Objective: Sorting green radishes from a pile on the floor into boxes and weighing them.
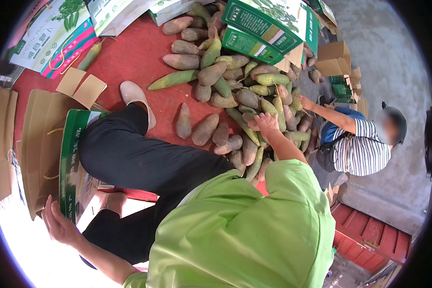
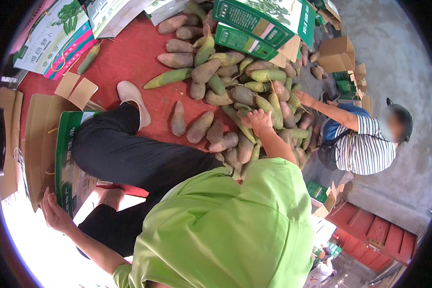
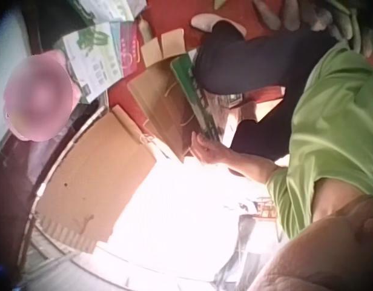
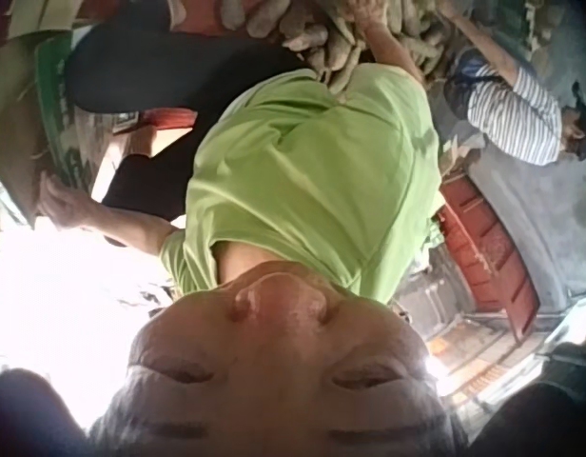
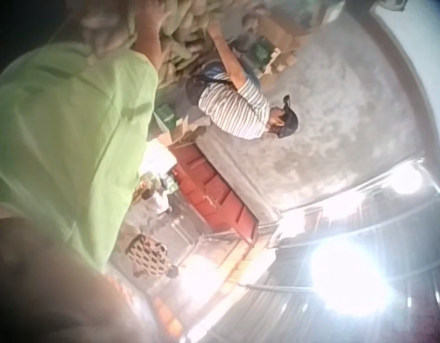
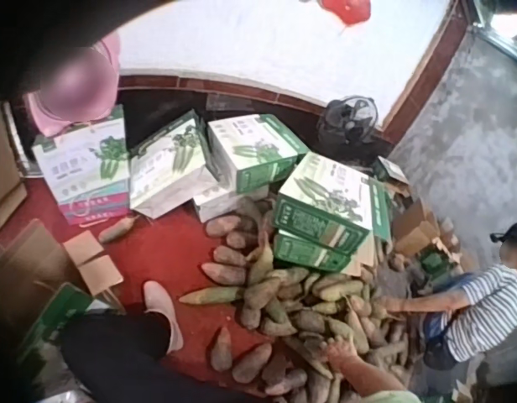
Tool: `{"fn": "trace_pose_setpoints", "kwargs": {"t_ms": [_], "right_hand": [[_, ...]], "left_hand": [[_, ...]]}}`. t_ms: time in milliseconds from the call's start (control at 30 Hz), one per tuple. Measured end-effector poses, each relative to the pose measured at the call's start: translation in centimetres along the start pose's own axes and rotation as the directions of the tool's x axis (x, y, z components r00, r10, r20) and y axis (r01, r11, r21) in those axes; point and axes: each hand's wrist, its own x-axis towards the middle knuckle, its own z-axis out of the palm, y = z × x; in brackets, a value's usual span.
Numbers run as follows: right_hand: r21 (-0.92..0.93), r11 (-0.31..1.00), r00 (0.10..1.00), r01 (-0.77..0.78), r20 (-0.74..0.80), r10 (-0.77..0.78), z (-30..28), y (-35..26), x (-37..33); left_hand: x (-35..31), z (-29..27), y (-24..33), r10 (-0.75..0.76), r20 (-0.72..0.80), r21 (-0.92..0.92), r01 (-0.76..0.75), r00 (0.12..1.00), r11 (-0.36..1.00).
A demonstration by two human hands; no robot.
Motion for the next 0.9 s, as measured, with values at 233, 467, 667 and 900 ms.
{"fn": "trace_pose_setpoints", "kwargs": {"t_ms": [233,467,667,900], "right_hand": [[0.132,0.989,0.997,-0.072,0.041,0.067,-0.5,-0.8,3.0],[0.571,0.815,0.974,0.101,-0.226,0.038,-9.0,-4.8,4.7],[0.636,0.502,0.772,0.585,-0.626,-0.107,-23.5,-10.0,3.9],[0.406,0.16,0.43,0.9,-0.889,-0.16,-41.8,-16.6,-3.1]], "left_hand": [[0.0,-1.3,-0.2,0.096,-0.04,0.036,-0.094,0.995,0.995],[0.8,-1.2,2.5,0.051,0.05,-0.01,-0.05,0.997,0.999],[0.9,-2.2,1.8,0.047,0.04,-0.007,-0.047,0.998,0.999],[0.6,-3.8,0.0,-0.086,-0.157,0.02,0.09,0.984,0.996]]}}
